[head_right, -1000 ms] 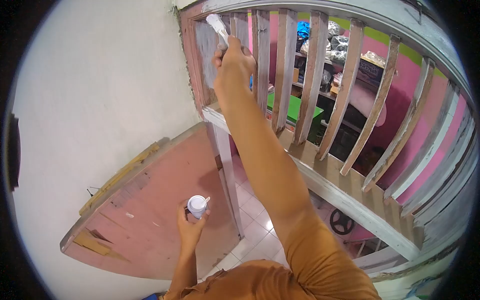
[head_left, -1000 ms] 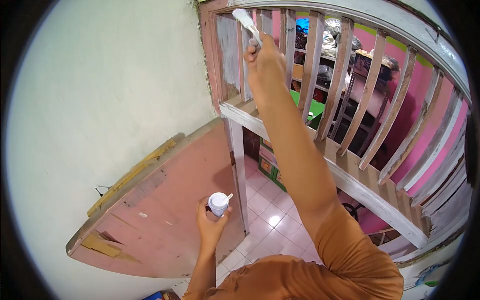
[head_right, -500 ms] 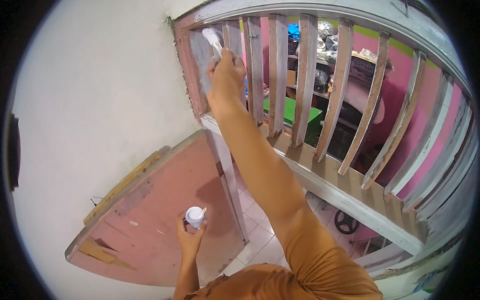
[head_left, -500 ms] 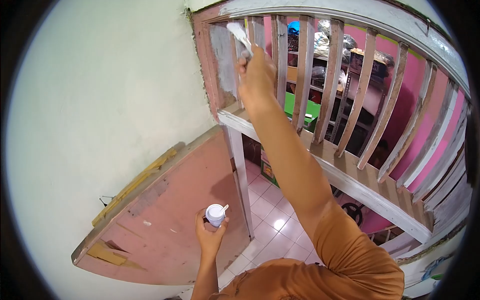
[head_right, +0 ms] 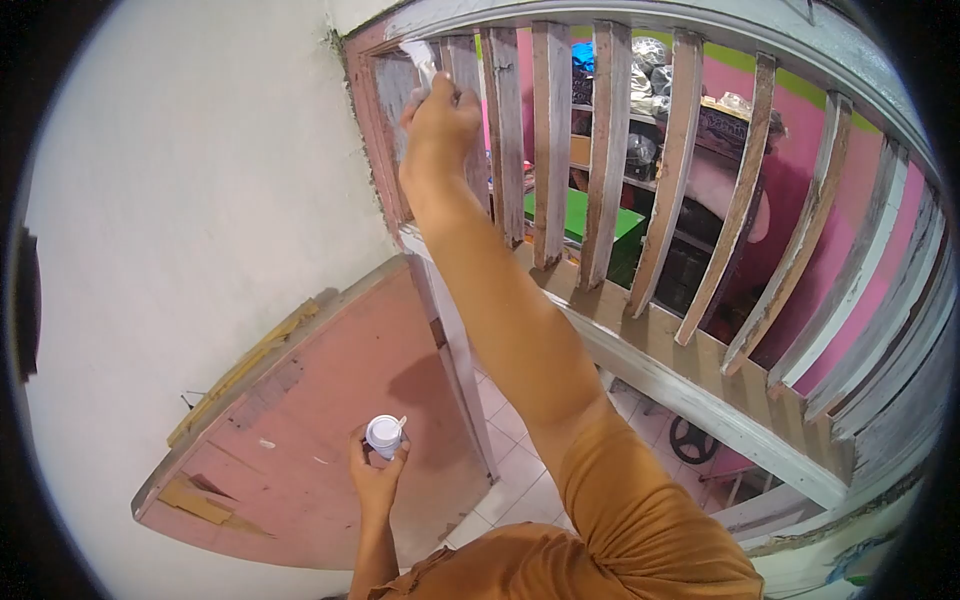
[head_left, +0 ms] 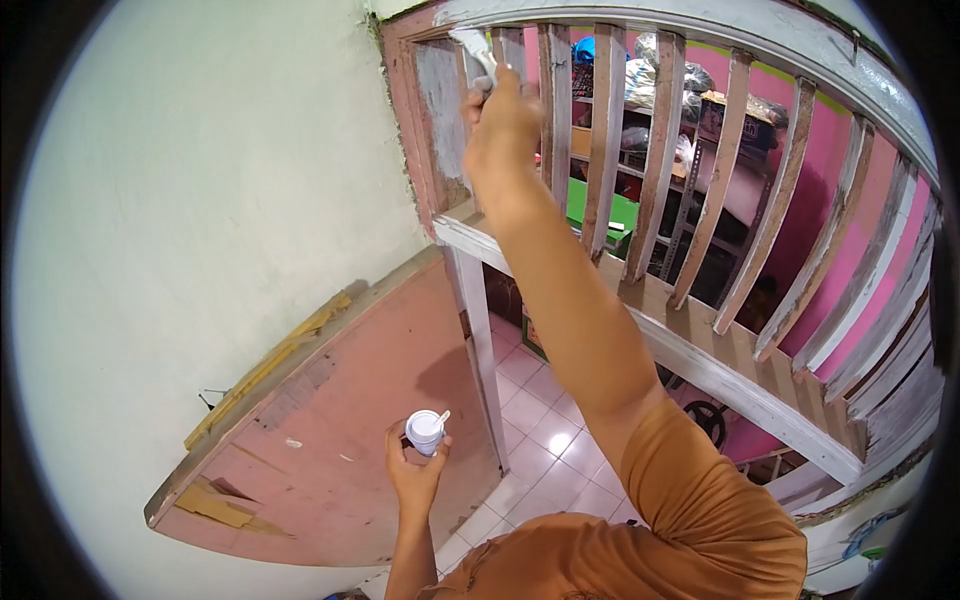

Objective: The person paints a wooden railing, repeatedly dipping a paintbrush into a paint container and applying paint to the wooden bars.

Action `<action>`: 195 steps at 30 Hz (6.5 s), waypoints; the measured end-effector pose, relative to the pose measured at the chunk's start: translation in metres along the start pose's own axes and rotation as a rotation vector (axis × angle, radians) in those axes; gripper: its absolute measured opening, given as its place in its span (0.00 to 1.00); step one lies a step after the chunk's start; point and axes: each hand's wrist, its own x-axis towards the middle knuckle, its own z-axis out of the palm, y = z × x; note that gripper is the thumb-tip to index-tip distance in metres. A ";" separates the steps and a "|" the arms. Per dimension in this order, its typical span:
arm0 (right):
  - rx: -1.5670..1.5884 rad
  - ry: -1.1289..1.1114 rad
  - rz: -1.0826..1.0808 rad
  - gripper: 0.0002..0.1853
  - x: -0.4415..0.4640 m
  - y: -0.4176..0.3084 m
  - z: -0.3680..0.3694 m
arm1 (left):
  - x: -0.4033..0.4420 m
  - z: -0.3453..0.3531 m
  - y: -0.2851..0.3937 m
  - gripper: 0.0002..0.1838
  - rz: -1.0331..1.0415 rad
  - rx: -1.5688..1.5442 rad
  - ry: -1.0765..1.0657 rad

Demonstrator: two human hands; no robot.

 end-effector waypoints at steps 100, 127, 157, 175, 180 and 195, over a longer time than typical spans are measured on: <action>0.010 -0.017 -0.259 0.12 -0.060 -0.050 -0.036 | -0.018 0.002 -0.002 0.29 -0.011 0.019 0.006; -0.137 -0.059 -0.309 0.11 -0.052 -0.044 -0.047 | -0.028 0.019 -0.010 0.28 -0.034 -0.027 -0.009; -1.477 -0.563 0.288 0.11 -0.209 -0.153 -0.160 | 0.020 0.080 0.022 0.31 0.019 -0.115 -0.290; -1.675 -0.648 0.281 0.09 -0.185 -0.135 -0.183 | 0.018 0.098 0.028 0.34 0.080 -0.175 -0.315; -1.656 -0.668 0.347 0.08 -0.183 -0.130 -0.179 | 0.018 0.098 0.032 0.33 0.080 -0.163 -0.311; -1.647 -0.484 0.365 0.08 -0.178 -0.142 -0.187 | 0.022 0.099 0.034 0.33 0.120 -0.135 -0.324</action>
